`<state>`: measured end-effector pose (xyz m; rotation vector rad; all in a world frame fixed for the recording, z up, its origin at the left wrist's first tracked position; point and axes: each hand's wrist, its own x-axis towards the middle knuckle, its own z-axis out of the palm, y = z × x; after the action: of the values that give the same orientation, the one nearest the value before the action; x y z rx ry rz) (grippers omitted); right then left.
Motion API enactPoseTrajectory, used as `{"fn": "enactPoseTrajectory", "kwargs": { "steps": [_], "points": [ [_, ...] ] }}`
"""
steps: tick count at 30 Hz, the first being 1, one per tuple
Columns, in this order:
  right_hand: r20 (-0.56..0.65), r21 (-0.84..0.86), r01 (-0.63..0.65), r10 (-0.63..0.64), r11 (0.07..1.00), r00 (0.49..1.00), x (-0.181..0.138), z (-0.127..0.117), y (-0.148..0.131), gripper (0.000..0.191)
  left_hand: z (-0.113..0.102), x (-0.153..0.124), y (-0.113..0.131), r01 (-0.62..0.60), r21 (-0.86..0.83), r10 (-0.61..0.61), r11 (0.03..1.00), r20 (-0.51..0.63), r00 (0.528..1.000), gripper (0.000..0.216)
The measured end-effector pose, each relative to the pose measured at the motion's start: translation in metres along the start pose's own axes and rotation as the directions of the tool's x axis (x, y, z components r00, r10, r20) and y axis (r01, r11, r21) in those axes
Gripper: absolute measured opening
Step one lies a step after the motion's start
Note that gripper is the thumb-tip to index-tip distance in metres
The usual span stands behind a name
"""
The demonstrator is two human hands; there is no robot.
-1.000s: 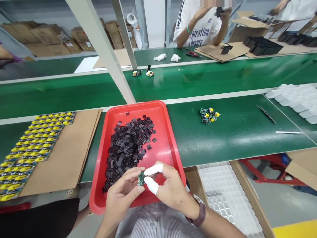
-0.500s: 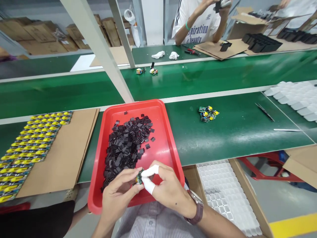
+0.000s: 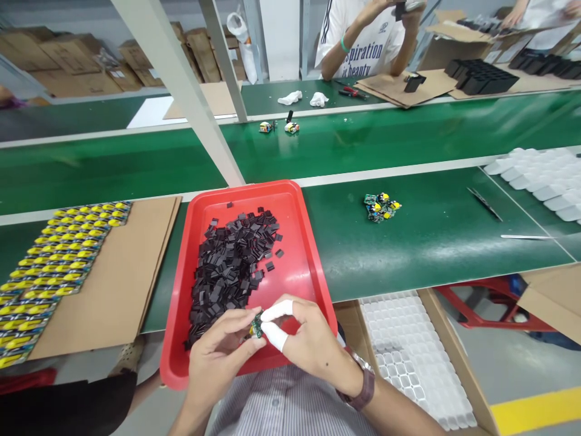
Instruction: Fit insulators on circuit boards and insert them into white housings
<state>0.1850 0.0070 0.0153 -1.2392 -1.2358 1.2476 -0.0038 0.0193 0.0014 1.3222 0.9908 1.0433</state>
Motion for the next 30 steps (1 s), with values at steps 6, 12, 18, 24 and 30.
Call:
{"fn": "enactPoseTrajectory", "kwargs": {
  "steps": [6, 12, 18, 24, 30],
  "points": [
    [0.024, -0.035, 0.031, -0.03, 0.999, 0.999, 0.001, -0.001, 0.002, 0.02, -0.001, 0.001, 0.0, -0.039, 0.124, 0.035, 0.992, 0.034, 0.999, 0.039],
    [0.018, -0.052, 0.065, -0.065, 0.997, 0.998, 0.0, 0.001, 0.009, 0.023, -0.001, 0.001, 0.0, 0.01, 0.113, -0.011, 0.993, 0.011, 1.0, 0.036],
    [0.151, 0.012, 0.072, -0.073, 0.997, 0.986, 0.004, -0.01, 0.005, 0.012, 0.002, 0.003, 0.003, 0.123, -0.156, -0.12, 0.98, 0.026, 0.992, 0.037],
    [0.086, -0.053, 0.005, 0.0, 0.999, 0.996, 0.003, -0.008, 0.001, 0.013, 0.005, 0.001, 0.004, 0.13, -0.151, -0.128, 0.98, 0.021, 0.992, 0.036],
    [0.085, -0.16, 0.134, -0.121, 0.978, 0.989, -0.005, -0.002, 0.004, 0.018, 0.004, 0.0, -0.001, 0.101, -0.066, -0.102, 0.993, -0.017, 0.995, 0.036]
  ]
}}
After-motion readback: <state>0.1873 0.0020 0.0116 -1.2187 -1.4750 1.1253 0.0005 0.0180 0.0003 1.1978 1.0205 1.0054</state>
